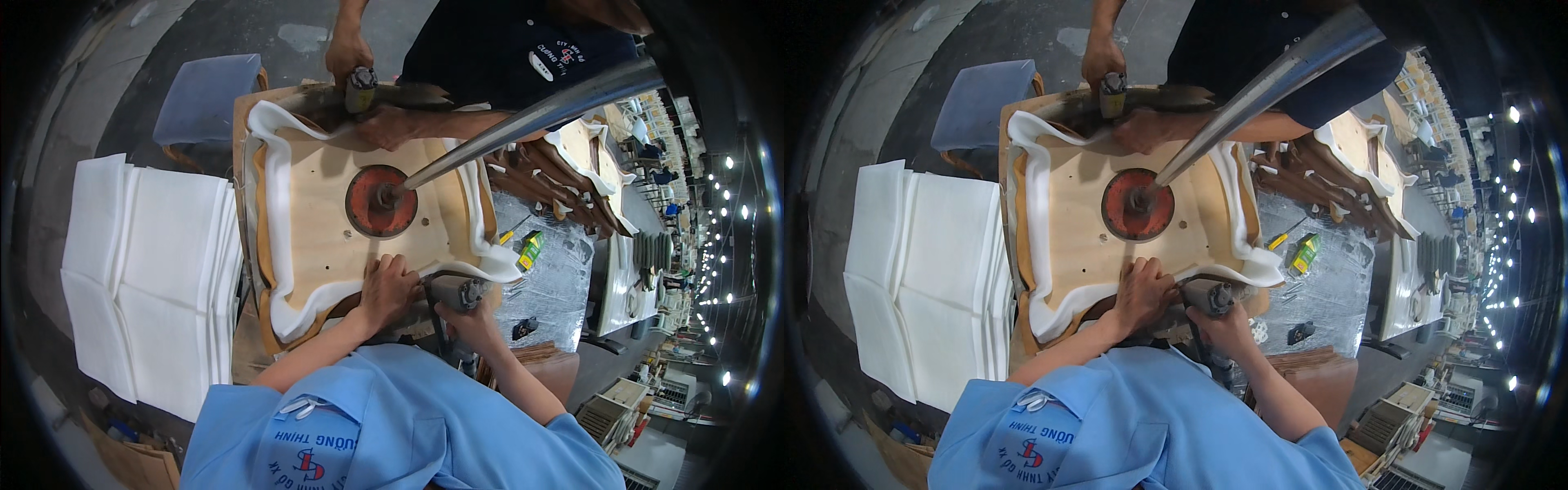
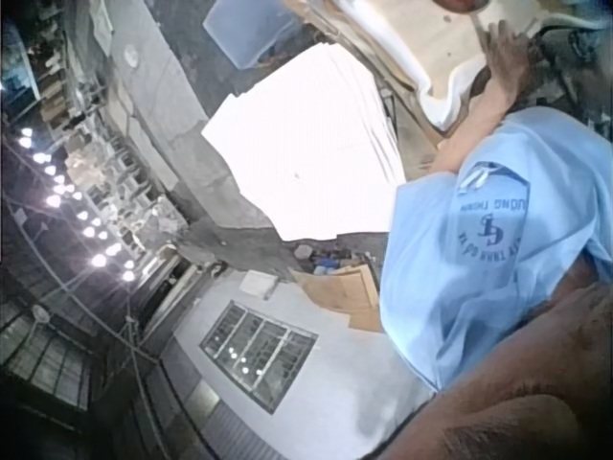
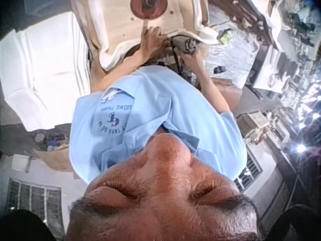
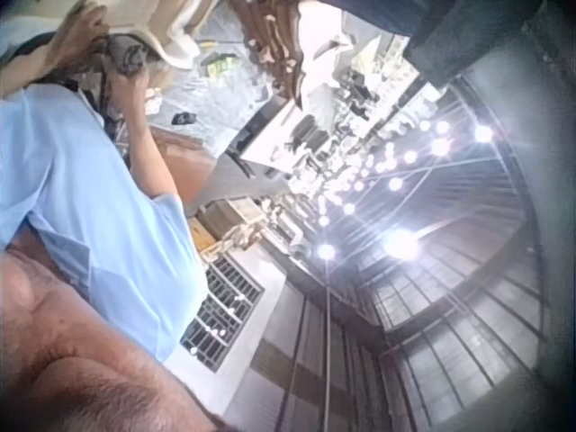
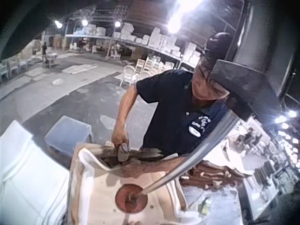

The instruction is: The person staples white fabric onto a chair seat frame using a pneumatic staple gun while a coworker assists by holding the frame. The person repeatedly staples the edges, flips the seat, and adds a brown fabric layer before restapling.

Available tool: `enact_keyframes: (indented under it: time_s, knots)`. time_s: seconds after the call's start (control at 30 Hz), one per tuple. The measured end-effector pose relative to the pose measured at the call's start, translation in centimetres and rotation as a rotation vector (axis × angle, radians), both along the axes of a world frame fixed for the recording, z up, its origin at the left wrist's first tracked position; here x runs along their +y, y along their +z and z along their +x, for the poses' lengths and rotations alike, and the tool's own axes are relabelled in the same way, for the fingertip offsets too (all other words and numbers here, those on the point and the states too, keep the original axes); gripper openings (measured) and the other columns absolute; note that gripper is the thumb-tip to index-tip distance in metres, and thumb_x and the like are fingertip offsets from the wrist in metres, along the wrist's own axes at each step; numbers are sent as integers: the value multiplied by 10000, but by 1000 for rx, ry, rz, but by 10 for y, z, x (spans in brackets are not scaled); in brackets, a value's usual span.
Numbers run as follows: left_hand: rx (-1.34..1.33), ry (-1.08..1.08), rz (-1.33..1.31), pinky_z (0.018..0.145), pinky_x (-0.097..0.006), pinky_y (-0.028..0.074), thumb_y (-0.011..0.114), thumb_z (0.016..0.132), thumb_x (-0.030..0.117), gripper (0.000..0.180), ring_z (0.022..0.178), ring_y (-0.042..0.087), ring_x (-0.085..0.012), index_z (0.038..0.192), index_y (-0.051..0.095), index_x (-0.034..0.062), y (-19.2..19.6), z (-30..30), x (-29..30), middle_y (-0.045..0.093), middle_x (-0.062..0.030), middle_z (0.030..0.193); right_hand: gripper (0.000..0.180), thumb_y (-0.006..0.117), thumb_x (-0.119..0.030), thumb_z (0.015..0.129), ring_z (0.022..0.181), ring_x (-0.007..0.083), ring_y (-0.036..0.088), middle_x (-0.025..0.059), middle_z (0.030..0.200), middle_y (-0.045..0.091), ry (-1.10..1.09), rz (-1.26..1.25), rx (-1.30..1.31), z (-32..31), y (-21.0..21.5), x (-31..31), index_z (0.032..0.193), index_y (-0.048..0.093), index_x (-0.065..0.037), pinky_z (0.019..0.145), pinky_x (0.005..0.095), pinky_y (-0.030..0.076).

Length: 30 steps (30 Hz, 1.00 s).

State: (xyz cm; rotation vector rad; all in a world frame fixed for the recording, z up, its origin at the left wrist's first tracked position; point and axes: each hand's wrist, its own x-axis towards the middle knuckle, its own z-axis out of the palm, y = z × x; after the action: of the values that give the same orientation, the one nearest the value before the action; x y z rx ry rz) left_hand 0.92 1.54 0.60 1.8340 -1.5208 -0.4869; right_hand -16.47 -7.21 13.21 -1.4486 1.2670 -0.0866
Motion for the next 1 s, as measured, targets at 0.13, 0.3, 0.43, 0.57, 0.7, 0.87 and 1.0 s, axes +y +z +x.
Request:
enact_keyframes:
  time_s: [0.13, 0.3, 0.43, 0.57, 0.7, 0.87, 1.0]
  knots:
    - [44, 22, -6, 956, -490, 410, 811, 917, 270, 135, 1054, 560, -309, 946, 758, 149, -1, -2, -1, 593, -75, 1053, 268, 831, -149, 952, 586, 110, 641, 32, 796, 714, 87, -10, 87, 3, 2, -6, 1156, 746, 3, 530, 308, 500]
    - [67, 26, 27, 954, -488, 418, 810, 908, 248, 132, 1063, 564, -312, 949, 749, 138, 0, -2, -2, 596, -77, 1054, 288, 835, -171, 950, 603, 128, 655, 58, 799, 725, 144, -73, 112, 11, 0, -9, 1159, 751, 8, 553, 339, 521]
    - [24, 43, 6, 957, -486, 435, 816, 895, 229, 136, 1090, 576, -314, 939, 749, 119, 3, 3, -1, 609, -84, 1065, 285, 839, -187, 953, 553, 134, 646, 46, 739, 706, 193, -173, 128, 18, -5, -9, 1128, 743, 17, 522, 343, 503]
    - [42, 134, -12, 930, -513, 441, 862, 863, 238, 209, 1082, 589, -337, 1022, 771, 137, 32, 20, 16, 634, -86, 1088, 310, 851, -199, 937, 621, 140, 664, 74, 820, 744, 119, -89, 151, 17, 0, -7, 1153, 756, 3, 579, 352, 536]
    - [-21, -7, 90, 935, -502, 449, 878, 853, 256, 263, 1097, 601, -340, 1048, 775, 111, 39, 20, 34, 657, -97, 1074, 308, 860, -200, 932, 616, 145, 664, 66, 793, 736, 93, -57, 168, 12, -3, -10, 1128, 752, 11, 578, 355, 538]
    - [-100, -47, 20, 936, -501, 445, 875, 855, 248, 248, 1090, 607, -339, 1020, 771, 94, 18, 14, 24, 660, -102, 1049, 314, 871, -204, 928, 610, 144, 665, 60, 799, 736, 101, -116, 132, 19, -1, -10, 1121, 752, 13, 573, 354, 538]
    - [-43, -69, -43, 940, -504, 435, 846, 876, 232, 192, 1073, 605, -337, 987, 760, 101, 12, 14, 17, 649, -100, 1034, 305, 870, -202, 937, 596, 129, 648, 52, 796, 727, 47, -74, 122, 16, 1, -9, 1112, 756, 20, 545, 345, 521]
